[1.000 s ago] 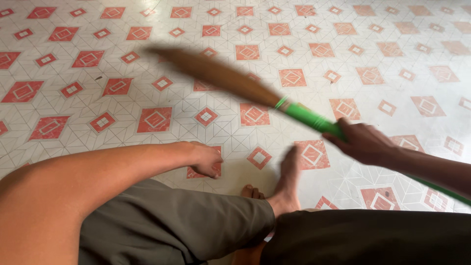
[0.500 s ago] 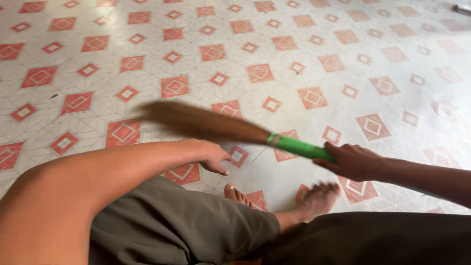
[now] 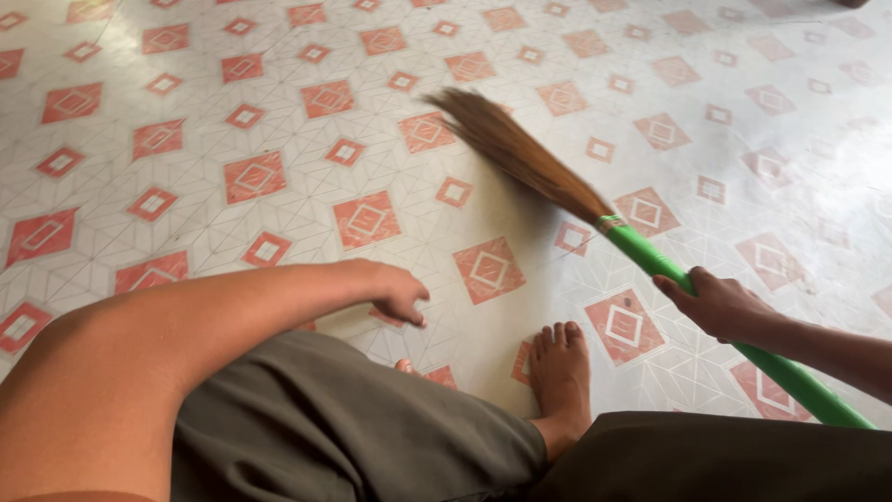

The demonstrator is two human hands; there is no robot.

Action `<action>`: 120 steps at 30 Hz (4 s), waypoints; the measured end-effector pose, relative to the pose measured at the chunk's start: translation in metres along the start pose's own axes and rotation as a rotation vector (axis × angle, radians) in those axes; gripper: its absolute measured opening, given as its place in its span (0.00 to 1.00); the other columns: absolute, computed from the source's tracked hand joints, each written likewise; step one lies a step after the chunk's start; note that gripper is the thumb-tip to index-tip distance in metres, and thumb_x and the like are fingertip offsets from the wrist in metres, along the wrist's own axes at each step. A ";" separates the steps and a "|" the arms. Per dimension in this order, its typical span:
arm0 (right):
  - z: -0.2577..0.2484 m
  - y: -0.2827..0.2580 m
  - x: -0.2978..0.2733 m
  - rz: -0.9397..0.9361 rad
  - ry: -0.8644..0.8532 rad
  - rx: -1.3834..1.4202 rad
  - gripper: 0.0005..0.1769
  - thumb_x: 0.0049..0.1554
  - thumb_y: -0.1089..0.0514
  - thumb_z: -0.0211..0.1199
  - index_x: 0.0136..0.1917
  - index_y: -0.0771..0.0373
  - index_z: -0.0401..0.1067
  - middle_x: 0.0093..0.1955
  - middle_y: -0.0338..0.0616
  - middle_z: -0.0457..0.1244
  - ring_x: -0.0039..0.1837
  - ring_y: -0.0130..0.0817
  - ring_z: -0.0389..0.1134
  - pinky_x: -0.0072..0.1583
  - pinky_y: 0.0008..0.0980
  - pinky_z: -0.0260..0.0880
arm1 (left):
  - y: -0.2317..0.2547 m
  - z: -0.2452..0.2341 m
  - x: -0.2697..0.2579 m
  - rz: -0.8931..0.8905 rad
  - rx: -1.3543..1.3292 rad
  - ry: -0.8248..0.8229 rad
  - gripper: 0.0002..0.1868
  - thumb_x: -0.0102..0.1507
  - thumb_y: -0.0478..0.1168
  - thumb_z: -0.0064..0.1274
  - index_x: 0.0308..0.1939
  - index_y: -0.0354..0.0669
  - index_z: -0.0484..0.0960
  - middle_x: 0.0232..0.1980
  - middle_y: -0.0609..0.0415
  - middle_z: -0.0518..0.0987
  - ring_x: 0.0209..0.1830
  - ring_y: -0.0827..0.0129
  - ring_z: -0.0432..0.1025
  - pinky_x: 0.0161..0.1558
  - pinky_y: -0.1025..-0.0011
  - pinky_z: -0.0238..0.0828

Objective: The person sweeps a tiled floor using a traditional broom with a green handle. They move the broom back and forth across the patterned floor, gathering debris into a pile.

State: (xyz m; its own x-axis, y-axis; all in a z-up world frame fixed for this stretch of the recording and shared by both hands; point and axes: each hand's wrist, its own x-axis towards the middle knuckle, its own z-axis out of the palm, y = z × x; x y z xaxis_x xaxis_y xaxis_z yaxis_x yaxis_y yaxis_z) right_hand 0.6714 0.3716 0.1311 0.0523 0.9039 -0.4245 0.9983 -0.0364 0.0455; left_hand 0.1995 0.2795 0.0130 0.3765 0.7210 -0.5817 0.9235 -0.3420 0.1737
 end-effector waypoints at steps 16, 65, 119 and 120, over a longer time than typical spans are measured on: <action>-0.041 -0.014 -0.039 -0.203 0.317 0.150 0.33 0.64 0.31 0.44 0.51 0.64 0.64 0.27 0.46 0.64 0.24 0.36 0.60 0.27 0.42 0.65 | 0.035 -0.026 -0.024 -0.050 0.083 -0.086 0.41 0.62 0.67 0.49 0.75 0.54 0.66 0.72 0.49 0.72 0.72 0.52 0.65 0.69 0.52 0.63; 0.004 0.194 -0.141 0.341 0.439 0.625 0.36 0.66 0.28 0.46 0.46 0.66 0.65 0.32 0.50 0.63 0.30 0.37 0.65 0.34 0.42 0.71 | 0.172 -0.092 0.103 0.175 0.303 -0.145 0.44 0.62 0.66 0.50 0.77 0.51 0.62 0.76 0.49 0.68 0.75 0.52 0.63 0.71 0.54 0.62; 0.190 0.374 -0.400 0.963 0.316 0.774 0.44 0.61 0.23 0.49 0.46 0.70 0.70 0.31 0.47 0.62 0.31 0.39 0.66 0.34 0.44 0.69 | 0.434 -0.101 0.152 0.698 0.559 -0.179 0.38 0.62 0.64 0.52 0.69 0.46 0.73 0.66 0.45 0.76 0.68 0.50 0.69 0.67 0.57 0.66; 0.188 0.368 -0.408 0.966 0.313 0.739 0.40 0.60 0.23 0.47 0.48 0.65 0.69 0.30 0.48 0.62 0.31 0.40 0.66 0.35 0.45 0.69 | 0.439 -0.099 0.147 0.727 0.572 -0.170 0.37 0.62 0.63 0.51 0.68 0.46 0.74 0.65 0.45 0.78 0.67 0.51 0.70 0.66 0.57 0.67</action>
State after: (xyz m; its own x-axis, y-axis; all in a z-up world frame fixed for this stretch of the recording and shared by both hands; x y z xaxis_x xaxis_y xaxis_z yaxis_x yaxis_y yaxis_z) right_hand 1.0224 -0.0908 0.1512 0.8618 0.4332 -0.2637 0.3365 -0.8774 -0.3419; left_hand 0.6678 0.2950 0.0820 0.7891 0.1316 -0.6001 0.2722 -0.9506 0.1495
